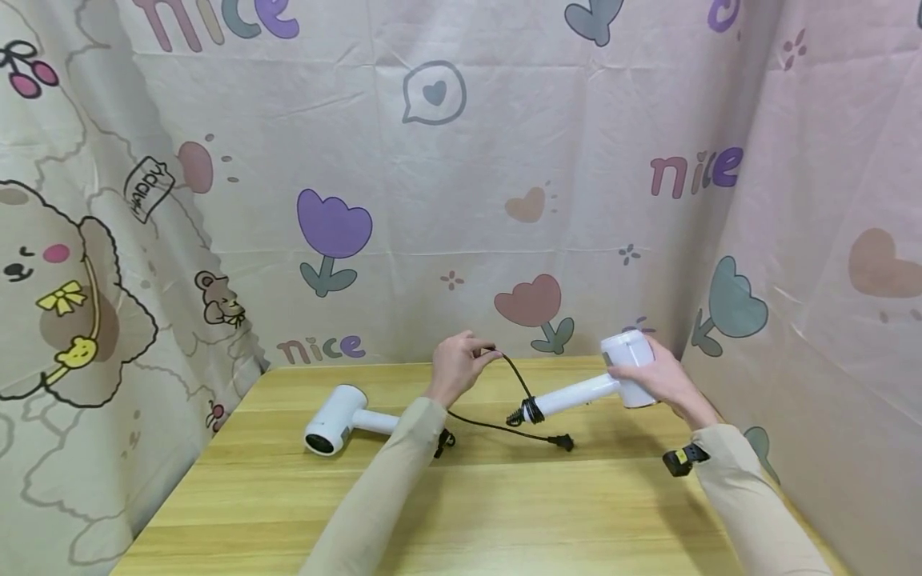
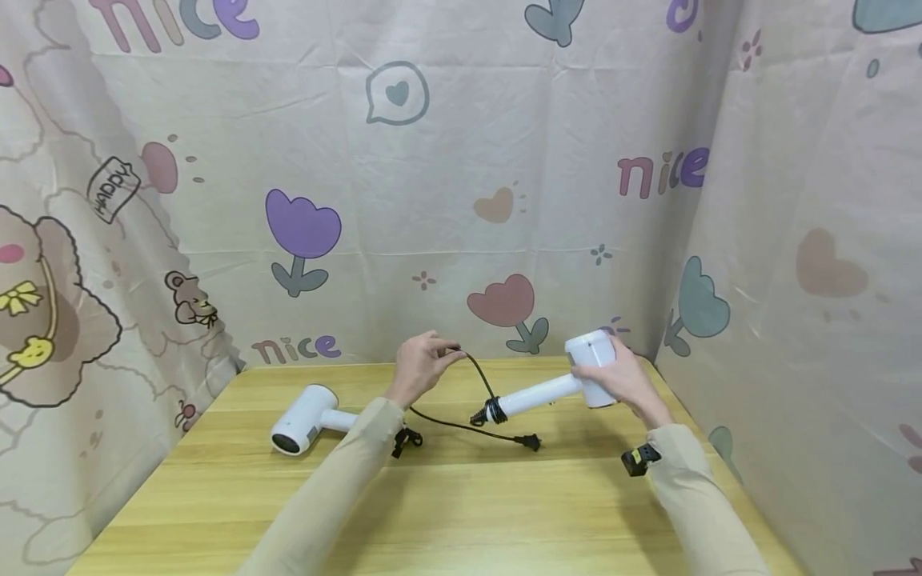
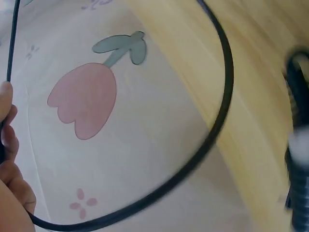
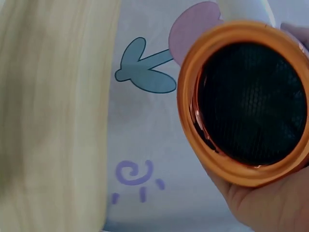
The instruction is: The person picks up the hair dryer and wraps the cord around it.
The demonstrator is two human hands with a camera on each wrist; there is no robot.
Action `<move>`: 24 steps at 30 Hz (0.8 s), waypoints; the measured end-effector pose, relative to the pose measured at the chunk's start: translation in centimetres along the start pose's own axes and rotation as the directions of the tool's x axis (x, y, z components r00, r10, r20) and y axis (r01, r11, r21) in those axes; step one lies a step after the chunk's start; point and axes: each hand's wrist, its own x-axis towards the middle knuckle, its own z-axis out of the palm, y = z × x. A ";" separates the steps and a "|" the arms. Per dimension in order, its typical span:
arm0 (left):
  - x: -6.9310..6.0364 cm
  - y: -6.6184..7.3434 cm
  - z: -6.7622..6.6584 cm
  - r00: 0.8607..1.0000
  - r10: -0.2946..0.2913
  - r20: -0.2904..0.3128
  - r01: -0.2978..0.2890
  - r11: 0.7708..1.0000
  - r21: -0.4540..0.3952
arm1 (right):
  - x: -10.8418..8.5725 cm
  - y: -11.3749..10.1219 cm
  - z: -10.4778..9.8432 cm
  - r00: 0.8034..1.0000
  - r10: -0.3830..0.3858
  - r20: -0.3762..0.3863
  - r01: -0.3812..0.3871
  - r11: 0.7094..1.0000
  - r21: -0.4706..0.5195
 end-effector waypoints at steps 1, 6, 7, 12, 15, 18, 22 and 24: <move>0.1 -0.1 -0.1 1.000 -0.018 -0.005 0.018 1.000 -0.016 | -0.1 0.2 -0.1 1.000 0.006 0.020 -0.006 1.000 0.016; 0.0 -0.5 -0.2 0.997 -0.078 -0.008 0.077 0.996 -0.040 | -0.6 1.5 -0.4 0.997 0.043 0.068 -0.046 0.998 0.050; -0.1 -0.6 -0.1 0.997 -0.079 -0.005 0.079 0.996 -0.039 | -0.7 1.7 -0.4 0.996 0.045 0.073 -0.049 0.997 0.057; -0.6 -0.7 0.6 0.995 -0.100 0.007 0.100 0.995 -0.016 | -0.8 2.1 -0.5 0.992 0.055 0.117 -0.072 0.987 0.143; -1.0 -0.8 1.1 0.993 -0.115 0.014 0.115 0.993 0.007 | -1.0 2.1 -0.4 0.986 0.053 0.157 -0.088 0.970 0.225; -1.4 -0.8 1.6 0.991 -0.125 0.051 0.125 0.992 0.006 | -1.2 1.9 -0.2 0.979 0.065 0.195 -0.123 0.946 0.300; -1.8 -0.7 2.1 0.983 -0.130 0.128 0.130 0.991 0.004 | -1.4 1.9 -0.2 0.972 0.085 0.220 -0.162 0.917 0.365; -1.9 -0.7 2.3 0.978 -0.137 0.158 0.137 0.991 0.014 | -1.4 2.0 -0.3 0.974 0.085 0.210 -0.164 0.905 0.392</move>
